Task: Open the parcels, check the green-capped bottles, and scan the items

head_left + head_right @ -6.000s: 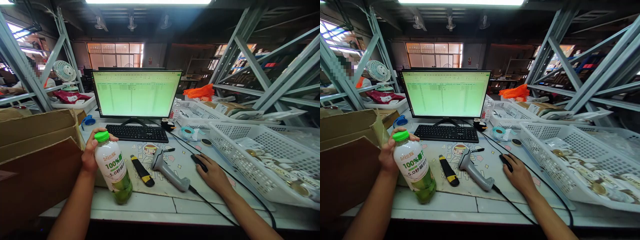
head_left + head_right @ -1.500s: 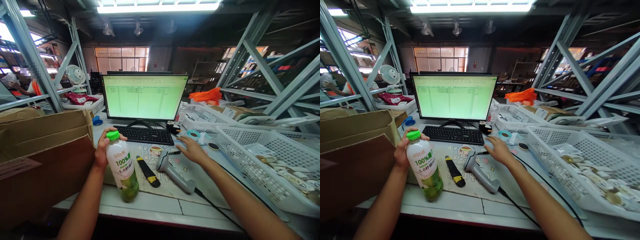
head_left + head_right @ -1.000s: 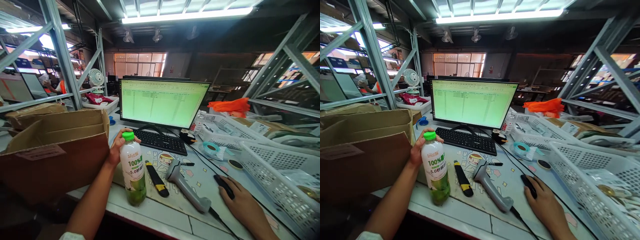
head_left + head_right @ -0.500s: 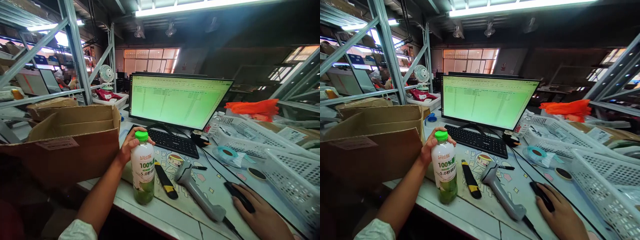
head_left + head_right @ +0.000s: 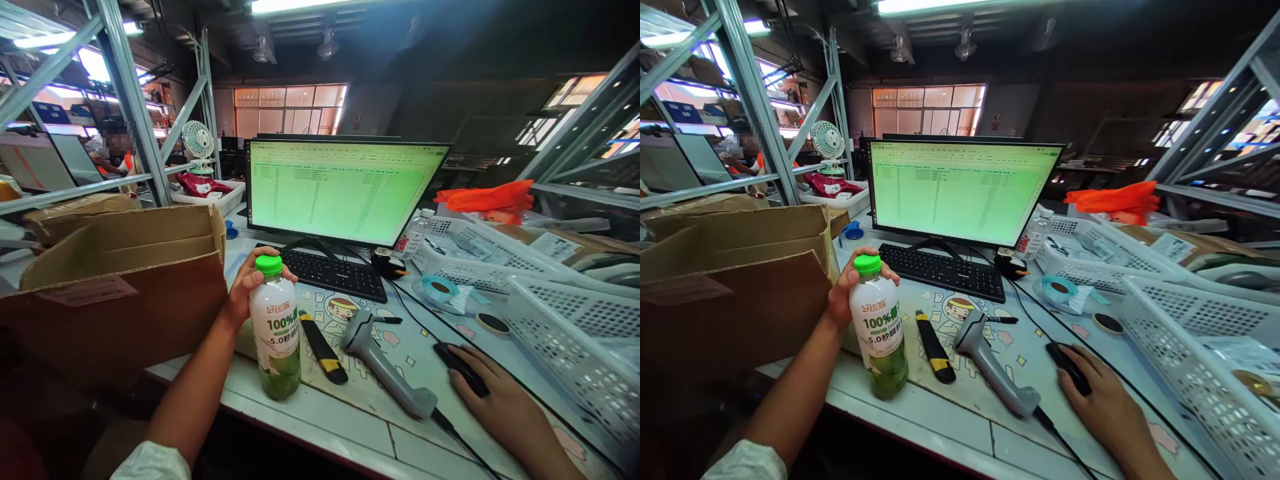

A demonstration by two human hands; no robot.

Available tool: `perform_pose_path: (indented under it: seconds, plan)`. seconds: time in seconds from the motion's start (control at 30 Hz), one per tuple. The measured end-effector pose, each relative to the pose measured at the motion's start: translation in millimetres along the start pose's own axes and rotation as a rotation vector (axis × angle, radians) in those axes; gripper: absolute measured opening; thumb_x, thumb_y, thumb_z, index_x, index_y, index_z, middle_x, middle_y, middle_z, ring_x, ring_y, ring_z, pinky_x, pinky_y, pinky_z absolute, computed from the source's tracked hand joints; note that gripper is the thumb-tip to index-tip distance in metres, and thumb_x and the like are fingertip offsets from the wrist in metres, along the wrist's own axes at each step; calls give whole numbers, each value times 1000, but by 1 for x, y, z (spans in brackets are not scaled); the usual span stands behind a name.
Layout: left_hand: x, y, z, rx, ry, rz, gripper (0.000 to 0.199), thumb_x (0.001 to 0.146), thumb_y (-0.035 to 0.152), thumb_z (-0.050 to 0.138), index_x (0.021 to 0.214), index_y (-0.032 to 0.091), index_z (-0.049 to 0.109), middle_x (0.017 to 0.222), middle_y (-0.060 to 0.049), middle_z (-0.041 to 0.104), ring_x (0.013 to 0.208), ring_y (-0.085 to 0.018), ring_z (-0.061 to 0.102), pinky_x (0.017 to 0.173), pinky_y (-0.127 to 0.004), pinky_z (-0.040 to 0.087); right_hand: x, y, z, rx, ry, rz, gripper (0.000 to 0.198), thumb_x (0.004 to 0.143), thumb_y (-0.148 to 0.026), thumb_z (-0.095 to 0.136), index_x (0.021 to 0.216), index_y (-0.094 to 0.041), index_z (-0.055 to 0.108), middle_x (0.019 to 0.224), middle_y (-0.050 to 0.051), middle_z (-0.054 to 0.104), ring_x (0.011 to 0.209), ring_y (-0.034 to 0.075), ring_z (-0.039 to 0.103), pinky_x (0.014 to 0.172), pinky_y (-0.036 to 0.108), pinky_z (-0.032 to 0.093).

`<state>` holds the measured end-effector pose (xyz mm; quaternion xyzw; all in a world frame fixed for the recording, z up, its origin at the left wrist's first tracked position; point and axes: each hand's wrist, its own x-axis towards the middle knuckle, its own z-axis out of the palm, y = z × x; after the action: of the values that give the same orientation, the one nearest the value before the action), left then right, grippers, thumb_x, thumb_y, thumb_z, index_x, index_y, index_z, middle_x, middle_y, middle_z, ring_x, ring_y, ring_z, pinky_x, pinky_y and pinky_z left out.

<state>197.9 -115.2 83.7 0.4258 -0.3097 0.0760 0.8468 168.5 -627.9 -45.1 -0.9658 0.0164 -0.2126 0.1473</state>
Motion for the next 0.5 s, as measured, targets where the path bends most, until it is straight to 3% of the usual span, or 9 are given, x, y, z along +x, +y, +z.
perform_pose_path:
  seconds: [0.2,0.5]
  plan:
    - [0,0,1,-6,13,-7,46,85,48,73,119,22,57,92,-5,75,93,-26,75,84,-37,57,-2,-4,-3,6,-4,18,62,87,-68,45,132,-32,69,145,10,65,125,40,67,100,57,59]
    - [-2,0,1,4,-25,16,44,88,47,71,121,22,59,93,-6,75,95,-26,74,84,-36,56,-1,4,1,-46,62,-33,65,89,-65,46,133,-24,70,142,13,66,123,40,67,98,58,60]
